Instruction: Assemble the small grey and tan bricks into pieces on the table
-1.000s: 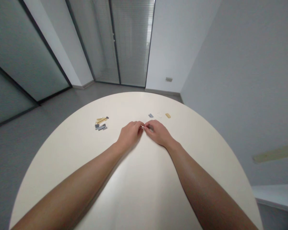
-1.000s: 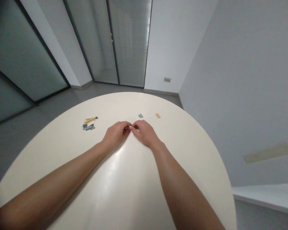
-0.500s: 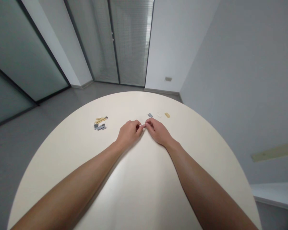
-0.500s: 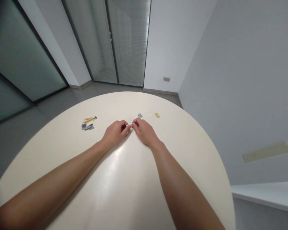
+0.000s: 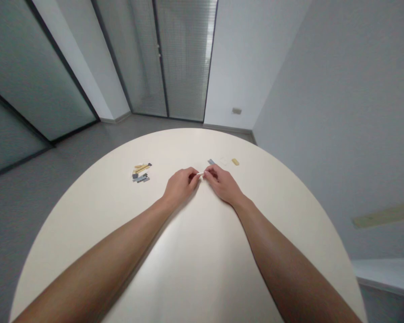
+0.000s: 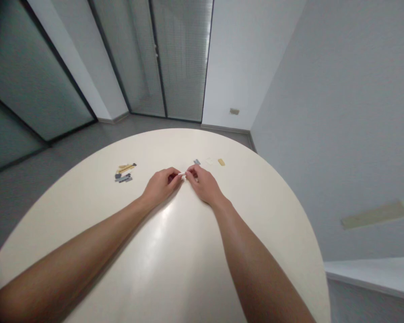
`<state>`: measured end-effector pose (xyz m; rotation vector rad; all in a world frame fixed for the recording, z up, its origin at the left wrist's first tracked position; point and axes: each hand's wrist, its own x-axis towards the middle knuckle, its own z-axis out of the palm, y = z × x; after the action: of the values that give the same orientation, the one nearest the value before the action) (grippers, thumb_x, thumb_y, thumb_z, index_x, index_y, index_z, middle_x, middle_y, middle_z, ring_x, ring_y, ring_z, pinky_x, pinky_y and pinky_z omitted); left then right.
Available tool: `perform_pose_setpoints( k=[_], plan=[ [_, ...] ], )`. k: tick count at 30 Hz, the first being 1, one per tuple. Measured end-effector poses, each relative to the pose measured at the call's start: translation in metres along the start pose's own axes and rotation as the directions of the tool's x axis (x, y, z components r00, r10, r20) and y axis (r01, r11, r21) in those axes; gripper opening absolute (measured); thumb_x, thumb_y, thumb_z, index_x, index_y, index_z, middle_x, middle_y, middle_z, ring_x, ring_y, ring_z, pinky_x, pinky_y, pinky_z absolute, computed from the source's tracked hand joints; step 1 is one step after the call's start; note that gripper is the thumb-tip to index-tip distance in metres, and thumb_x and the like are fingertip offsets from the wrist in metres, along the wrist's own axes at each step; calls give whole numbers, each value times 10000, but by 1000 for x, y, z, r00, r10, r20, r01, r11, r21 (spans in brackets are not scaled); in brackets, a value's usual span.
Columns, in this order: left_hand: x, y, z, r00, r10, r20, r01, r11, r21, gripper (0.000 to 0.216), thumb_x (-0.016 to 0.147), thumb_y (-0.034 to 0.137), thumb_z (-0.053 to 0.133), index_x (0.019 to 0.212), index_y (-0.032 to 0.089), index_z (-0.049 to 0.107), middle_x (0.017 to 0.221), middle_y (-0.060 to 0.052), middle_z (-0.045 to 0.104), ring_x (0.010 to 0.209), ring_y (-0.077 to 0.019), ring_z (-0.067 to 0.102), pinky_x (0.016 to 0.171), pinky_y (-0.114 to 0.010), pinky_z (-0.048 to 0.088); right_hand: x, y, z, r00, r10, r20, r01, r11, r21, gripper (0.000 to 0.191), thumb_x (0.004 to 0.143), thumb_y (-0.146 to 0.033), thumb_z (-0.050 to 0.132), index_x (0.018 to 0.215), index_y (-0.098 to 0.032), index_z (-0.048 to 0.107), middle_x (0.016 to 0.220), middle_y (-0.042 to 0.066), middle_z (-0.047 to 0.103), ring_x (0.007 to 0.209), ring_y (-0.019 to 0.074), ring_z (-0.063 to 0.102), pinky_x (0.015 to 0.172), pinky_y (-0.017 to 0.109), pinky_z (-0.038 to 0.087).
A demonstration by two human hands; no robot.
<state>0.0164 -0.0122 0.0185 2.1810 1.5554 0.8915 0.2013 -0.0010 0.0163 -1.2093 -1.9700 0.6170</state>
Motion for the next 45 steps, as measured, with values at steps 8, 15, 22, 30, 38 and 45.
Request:
perform_pose_setpoints(
  k=[8,15,22,30,38,45],
  plan=[
    [1,-4,3,999,-28,-15,27,997,-65,229,945,321,533,1005,217,728,944,-56,769,788,-198,661,717,-315,457,1,-1,0,1000,-17,22,17,1000,-26,142,961,-298,542,961,-203,647,903,40,724,828,176,648,759,301,456],
    [1,-3,2,999,-25,-22,23,997,-76,232,938,312,537,1006,210,735,942,-62,769,782,-197,660,718,-318,466,0,-1,0,1000,-11,17,11,1000,-13,131,949,-290,551,947,-203,650,909,46,732,830,181,657,772,314,466],
    [1,-3,3,999,-26,-23,24,997,-73,219,930,317,546,977,212,733,914,-53,767,780,-197,660,711,-317,464,0,-1,-1,1000,-3,20,2,1000,11,117,950,-277,549,956,-205,642,904,36,728,844,180,666,773,308,471],
    [1,-5,5,998,-49,-48,44,994,-98,208,931,316,549,1006,211,713,936,-58,762,786,-193,660,721,-323,470,0,-1,0,1000,-6,9,6,999,32,129,968,-294,523,965,-213,624,912,33,738,849,176,674,779,304,468],
    [0,-2,2,997,-63,-51,57,992,-116,224,944,338,521,970,210,703,909,-58,754,775,-192,650,710,-315,453,0,0,0,1000,-17,14,16,1000,26,125,958,-298,540,975,-212,629,920,36,730,847,178,664,781,305,467],
    [1,-1,2,996,-67,-54,60,992,-111,218,936,337,527,964,210,702,918,-57,754,793,-196,652,724,-320,459,0,-1,0,999,-28,21,28,1000,13,115,941,-286,559,964,-208,640,928,39,732,865,179,668,801,312,479]
  ],
)
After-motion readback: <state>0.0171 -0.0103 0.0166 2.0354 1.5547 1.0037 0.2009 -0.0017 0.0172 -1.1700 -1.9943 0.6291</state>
